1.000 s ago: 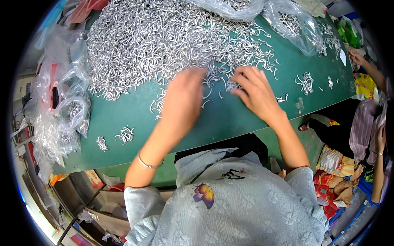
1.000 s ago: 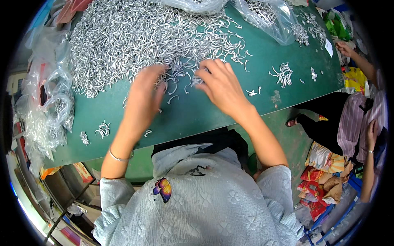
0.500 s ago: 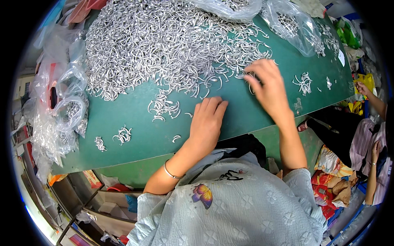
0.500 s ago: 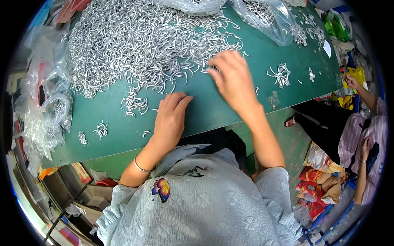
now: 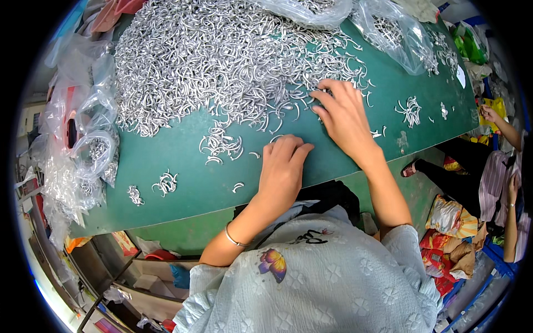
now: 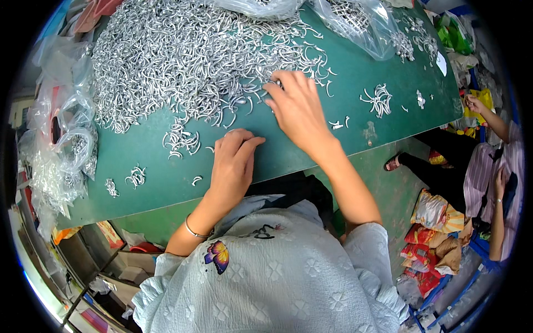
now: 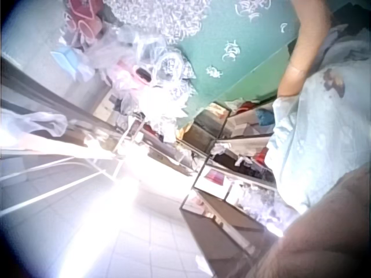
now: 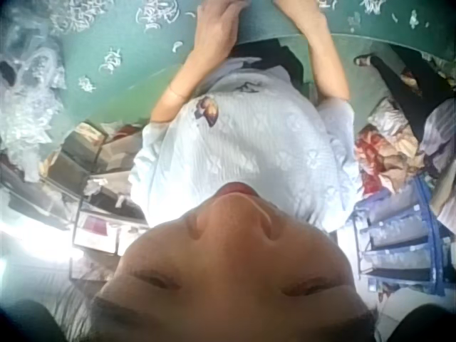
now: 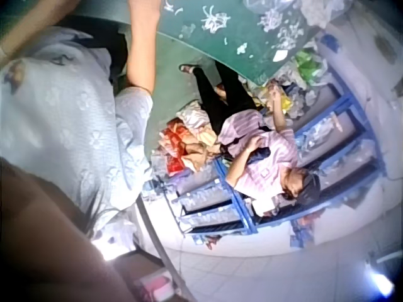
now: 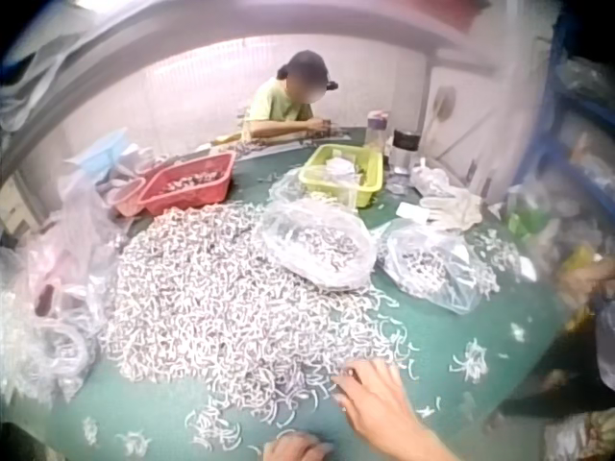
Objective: The person sorts and arranges small curved metal parts on a green workbench, moving them between piles and into plastic bags.
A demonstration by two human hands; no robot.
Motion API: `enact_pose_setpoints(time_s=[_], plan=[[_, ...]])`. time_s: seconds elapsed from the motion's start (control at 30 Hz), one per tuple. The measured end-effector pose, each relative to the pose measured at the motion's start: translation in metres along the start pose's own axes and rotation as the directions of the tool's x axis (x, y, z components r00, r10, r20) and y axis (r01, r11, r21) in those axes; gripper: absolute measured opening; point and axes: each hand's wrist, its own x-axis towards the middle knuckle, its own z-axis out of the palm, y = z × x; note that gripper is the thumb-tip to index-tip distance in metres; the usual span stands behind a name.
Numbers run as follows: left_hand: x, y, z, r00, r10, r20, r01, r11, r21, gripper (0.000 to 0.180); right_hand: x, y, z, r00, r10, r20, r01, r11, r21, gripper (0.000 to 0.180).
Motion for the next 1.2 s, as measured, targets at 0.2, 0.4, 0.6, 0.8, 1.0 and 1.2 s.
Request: enact_pose_setpoints(time_s=[0.2,0.4,0.6,0.8,1.0,1.2], plan=[[-0.004,-0.002,-0.004,1.000,0.004,0.024,-0.005,0.998,0.060,0.031,-0.003,0.003,-0.014,0.999,0.018,0.032,-0.017,0.999,-0.048,0.012],[-0.008,-0.006,0.004,0.998,0.053,0.044,-0.055,0.997,0.057,0.034,-0.028,-0.023,-0.018,0.976,-0.009,0.218,-0.005,0.998,0.062,0.017],[0.001,0.001,0.002,0.998,-0.034,0.059,0.029,0.996,0.082,0.036,-0.015,-0.014,-0.013,0.995,0.103,0.016,-0.102,0.993,-0.066,0.018],[-0.002,-0.006,0.000,0.997,0.001,0.073,-0.003,1.000,0.025,0.030,-0.019,-0.017,-0.018,0.992,0.122,0.036,-0.118,0.988,-0.104,0.014],[-0.011,-0.003,0.003,0.998,-0.022,0.052,0.024,0.999,-0.040,0.029,-0.029,-0.027,-0.020,0.949,-0.072,0.306,0.019,0.985,0.170,0.014],[-0.013,0.003,0.003,0.994,-0.111,0.006,0.111,0.991,-0.075,0.028,-0.008,-0.011,-0.004,0.996,0.081,0.028,-0.082,0.996,0.042,0.015]])
